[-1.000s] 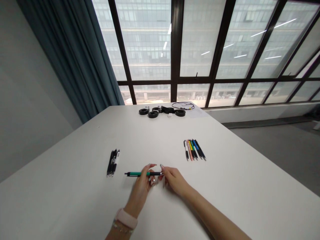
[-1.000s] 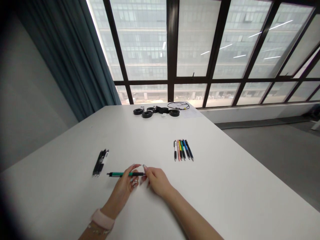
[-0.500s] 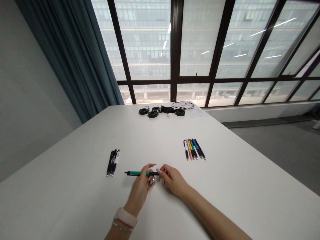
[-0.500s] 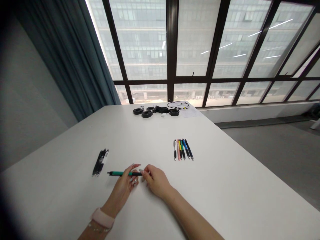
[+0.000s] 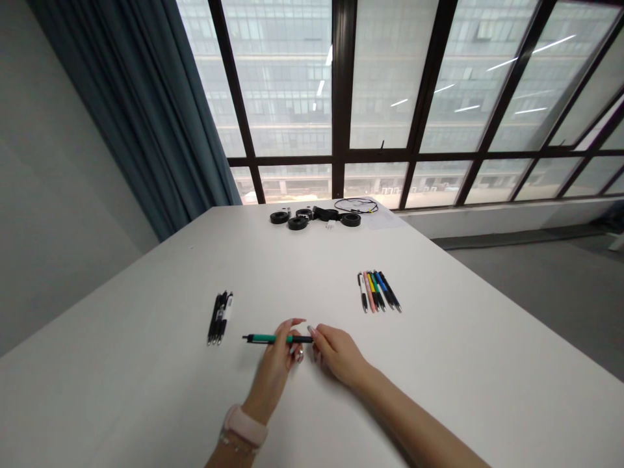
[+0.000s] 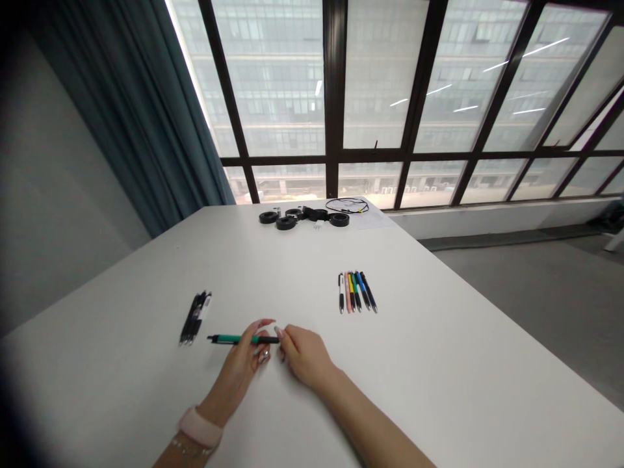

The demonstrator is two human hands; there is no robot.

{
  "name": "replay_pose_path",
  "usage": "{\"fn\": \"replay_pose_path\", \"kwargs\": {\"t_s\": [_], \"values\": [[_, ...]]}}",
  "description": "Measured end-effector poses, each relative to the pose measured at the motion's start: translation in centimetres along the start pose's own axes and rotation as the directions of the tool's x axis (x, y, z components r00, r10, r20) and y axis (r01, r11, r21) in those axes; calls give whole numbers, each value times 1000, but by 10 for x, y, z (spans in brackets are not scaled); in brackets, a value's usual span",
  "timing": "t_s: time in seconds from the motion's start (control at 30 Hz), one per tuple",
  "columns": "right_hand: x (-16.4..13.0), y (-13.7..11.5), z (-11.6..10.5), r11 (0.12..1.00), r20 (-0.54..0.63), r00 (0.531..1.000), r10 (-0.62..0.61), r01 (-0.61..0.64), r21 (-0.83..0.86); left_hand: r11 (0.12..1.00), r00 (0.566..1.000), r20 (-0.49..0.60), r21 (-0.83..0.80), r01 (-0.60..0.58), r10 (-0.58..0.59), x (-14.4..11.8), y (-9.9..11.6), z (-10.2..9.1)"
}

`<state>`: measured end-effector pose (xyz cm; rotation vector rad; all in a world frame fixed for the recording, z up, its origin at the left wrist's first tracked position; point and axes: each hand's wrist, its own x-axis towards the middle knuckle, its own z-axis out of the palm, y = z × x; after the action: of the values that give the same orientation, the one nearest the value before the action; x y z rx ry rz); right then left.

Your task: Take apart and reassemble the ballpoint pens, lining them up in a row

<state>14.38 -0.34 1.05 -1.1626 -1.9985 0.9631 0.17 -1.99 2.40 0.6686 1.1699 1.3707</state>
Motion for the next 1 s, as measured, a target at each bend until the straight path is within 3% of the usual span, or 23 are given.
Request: {"fn": "replay_pose_path", "kwargs": {"t_s": [0.07,0.2,0.37,0.5,0.67,0.87,1.0], "values": [[-2,-5,-6,983,-32,991,-129,123,-135,1000,1000,-2,-22,4,-4,2,-1,0],[-3,-7,-12,867,62,936,-346,344,-362,999,999,1,-23,38,-38,5,0,-2],[-2,-4,-10,795,30,894,-447,412,-446,995,995,24,-13,102,-102,7,2,-2],[0,2,-16,875,-161,905,-393,314,-369,984,979,116,78,162,-170,5,1,-3],[8,23,-34,940,-404,879,-255,126,-318,965,971,218,258,42,-100,3,-9,-3],[14,42,-55,888,-511,818,-265,0,-459,895,960,273,442,-68,-62,-5,-11,1],[15,47,-63,787,-518,795,-315,-86,-611,809,965,263,569,-144,-14,-8,-10,-2]]}}
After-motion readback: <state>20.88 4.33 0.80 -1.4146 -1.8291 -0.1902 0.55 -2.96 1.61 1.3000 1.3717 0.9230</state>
